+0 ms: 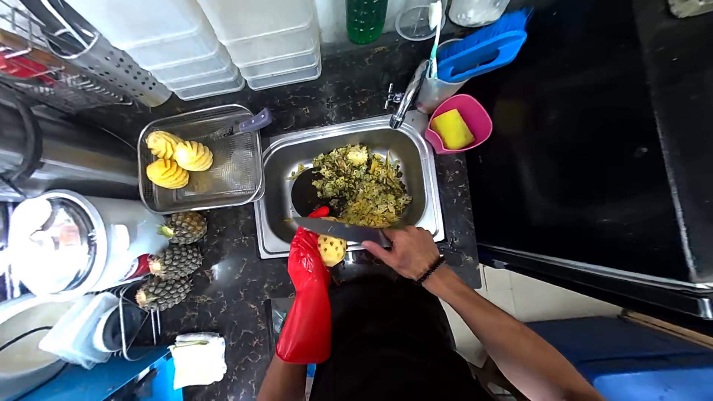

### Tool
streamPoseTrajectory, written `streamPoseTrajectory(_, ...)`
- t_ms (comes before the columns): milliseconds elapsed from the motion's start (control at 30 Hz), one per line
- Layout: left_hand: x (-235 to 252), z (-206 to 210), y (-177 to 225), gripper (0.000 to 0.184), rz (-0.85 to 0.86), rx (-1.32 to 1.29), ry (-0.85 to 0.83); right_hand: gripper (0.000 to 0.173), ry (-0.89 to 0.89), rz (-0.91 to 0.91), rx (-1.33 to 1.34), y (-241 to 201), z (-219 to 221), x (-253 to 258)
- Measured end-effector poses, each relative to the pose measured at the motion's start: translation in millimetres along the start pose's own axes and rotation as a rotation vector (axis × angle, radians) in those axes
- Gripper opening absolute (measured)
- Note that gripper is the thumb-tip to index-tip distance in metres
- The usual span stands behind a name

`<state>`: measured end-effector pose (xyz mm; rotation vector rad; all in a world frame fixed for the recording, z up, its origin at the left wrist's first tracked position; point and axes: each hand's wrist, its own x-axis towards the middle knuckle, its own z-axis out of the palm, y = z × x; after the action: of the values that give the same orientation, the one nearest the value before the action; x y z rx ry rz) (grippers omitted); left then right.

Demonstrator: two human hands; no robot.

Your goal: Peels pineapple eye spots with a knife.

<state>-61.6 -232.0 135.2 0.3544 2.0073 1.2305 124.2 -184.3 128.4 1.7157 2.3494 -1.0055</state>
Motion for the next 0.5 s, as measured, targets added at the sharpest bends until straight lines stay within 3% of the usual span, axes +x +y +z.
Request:
streamPoseTrajectory(100,16,-9,-24,0.038,0.033,0.125,-0.074,0.088,-0.098,0.010,0.043,-3,-4,-2)
streamPoseTrajectory(167,21,-11,-27,0.038,0.116,0.148,-0.171,0.090,-0.066,-0.060,0.075,-13,0,-9)
streamPoseTrajectory(233,11,-8,-1,0.037,0.108,0.079,-0.283,0.092,-0.023,-0.107,0.080,-20,3,-11)
streamPoseTrajectory(300,8,-6,5,0.036,0.049,0.022,-0.272,0.093,0.008,-0.097,0.062,-18,6,-9)
streamPoseTrajectory(433,15,-7,-28,0.038,-0.026,-0.156,-0.094,0.083,-0.012,0.073,0.061,8,10,0)
streamPoseTrajectory(500,12,-19,-12,0.040,-0.069,-0.293,-0.262,0.081,-0.031,0.189,0.097,31,15,7)
